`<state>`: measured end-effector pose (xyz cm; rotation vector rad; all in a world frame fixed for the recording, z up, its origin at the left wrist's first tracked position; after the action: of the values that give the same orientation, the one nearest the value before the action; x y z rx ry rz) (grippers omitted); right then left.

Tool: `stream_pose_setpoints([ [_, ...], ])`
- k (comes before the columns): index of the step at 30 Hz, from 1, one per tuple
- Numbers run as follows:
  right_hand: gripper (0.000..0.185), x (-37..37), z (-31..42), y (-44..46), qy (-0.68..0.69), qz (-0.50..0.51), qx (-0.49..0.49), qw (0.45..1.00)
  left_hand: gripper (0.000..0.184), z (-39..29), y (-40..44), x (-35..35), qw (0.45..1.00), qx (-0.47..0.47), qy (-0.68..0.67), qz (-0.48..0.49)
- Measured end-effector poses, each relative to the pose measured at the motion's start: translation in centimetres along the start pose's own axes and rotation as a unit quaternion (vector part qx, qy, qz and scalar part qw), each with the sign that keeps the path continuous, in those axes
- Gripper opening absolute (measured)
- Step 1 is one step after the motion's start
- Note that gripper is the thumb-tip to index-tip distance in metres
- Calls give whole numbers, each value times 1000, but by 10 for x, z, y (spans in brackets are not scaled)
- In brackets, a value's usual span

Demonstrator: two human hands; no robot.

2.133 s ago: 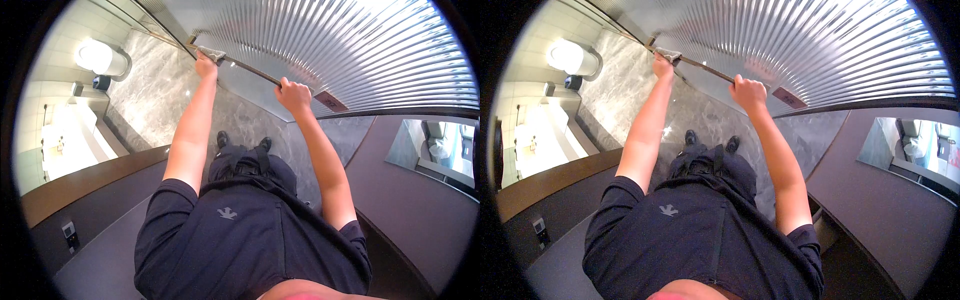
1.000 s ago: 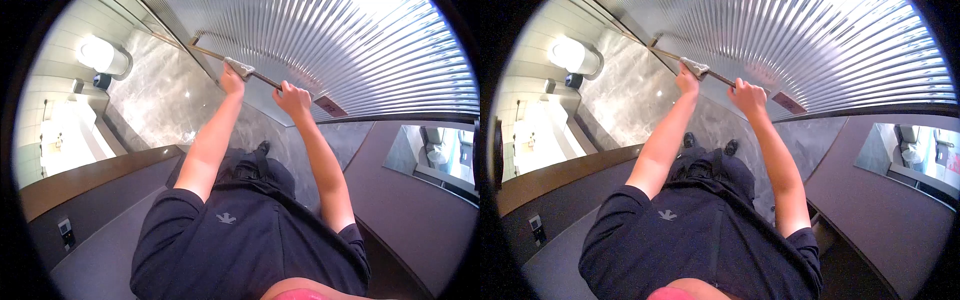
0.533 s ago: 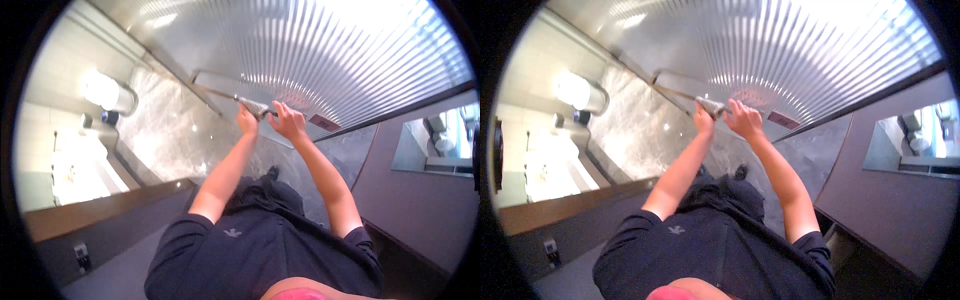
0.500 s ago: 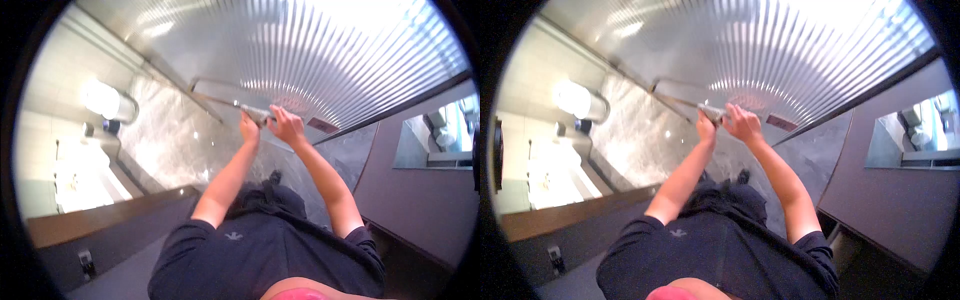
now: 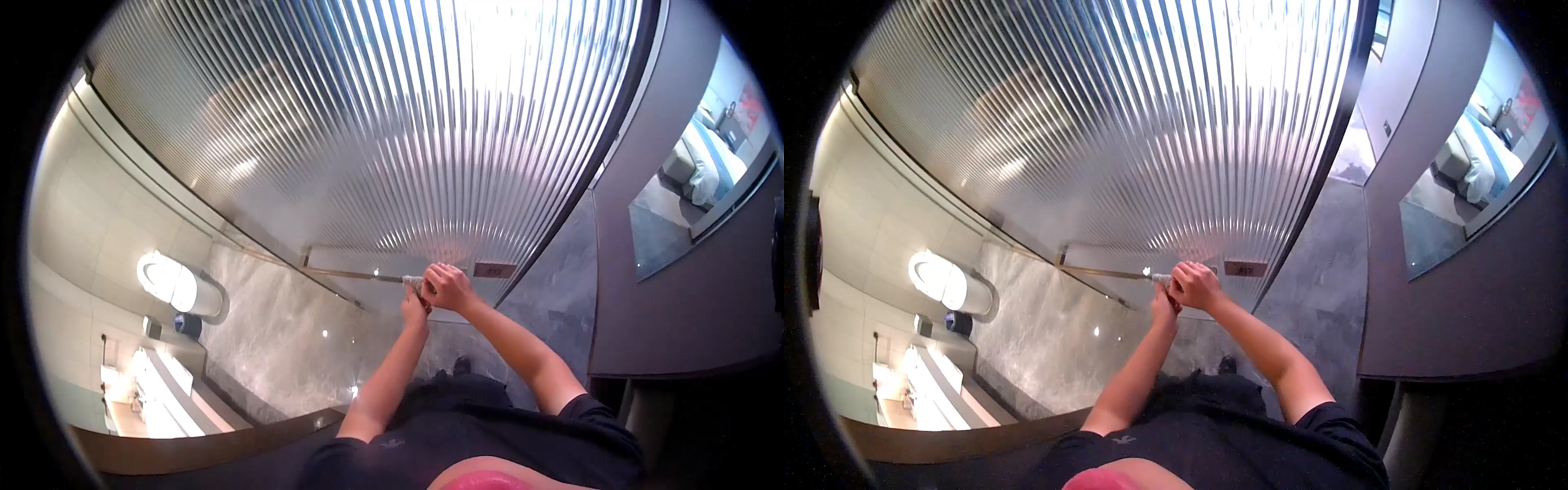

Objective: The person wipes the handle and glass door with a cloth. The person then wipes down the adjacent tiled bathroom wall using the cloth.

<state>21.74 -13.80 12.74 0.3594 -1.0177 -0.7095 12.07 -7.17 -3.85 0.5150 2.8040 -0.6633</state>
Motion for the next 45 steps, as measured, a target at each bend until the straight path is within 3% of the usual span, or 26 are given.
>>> stream_pose_setpoints([
  [3, 13, 0, -6, -4, 26, 21, -32, 999, 50, -1, 2, 14, 1000, -2, -9, 30],
  [6, 17, 20, -8, -15, 67, -42, 5, 997, 48, -7, -8, 15, 999, -12, -17, 50],
  [13, 35, 16, -4, -26, 15, 20, -16, 1000, 44, -4, -17, 22, 992, -17, 32, 118],
  [19, 30, 19, -2, -31, 40, -14, -36, 998, 43, -26, -23, 23, 983, -34, 80, 162],
  [24, 24, 36, 16, -48, 59, -77, -141, 985, 39, -29, -27, 31, 978, 14, 24, 207],
  [32, 24, 26, 44, -85, 73, -132, -243, 958, 28, -56, -38, 49, 960, -12, 61, 274],
  [36, 19, 11, 58, -98, 115, -141, -318, 930, 22, -66, -45, 66, 956, 4, 8, 294],
  [38, 16, -7, 64, -114, 166, -138, -375, 902, 15, -71, -54, 68, 939, 74, -97, 322],
  [40, 15, -23, 62, -124, 224, -117, -446, 859, 13, -81, -55, 74, 942, 89, -76, 313],
  [45, 15, -42, 82, -135, 306, -200, -515, 775, 11, -98, -43, 95, 942, 41, -43, 331],
])
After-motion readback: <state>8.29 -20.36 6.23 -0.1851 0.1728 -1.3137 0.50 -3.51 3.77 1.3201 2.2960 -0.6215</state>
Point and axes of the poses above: each hand's wrist, its own y-axis towards the middle knuckle, its own x-axis out of the back of the hand, z = x × y, the point moved 9 cm from there along y, towards the middle knuckle, and after that the axes turned 9 degrees about -x, right-handed, at the moved point
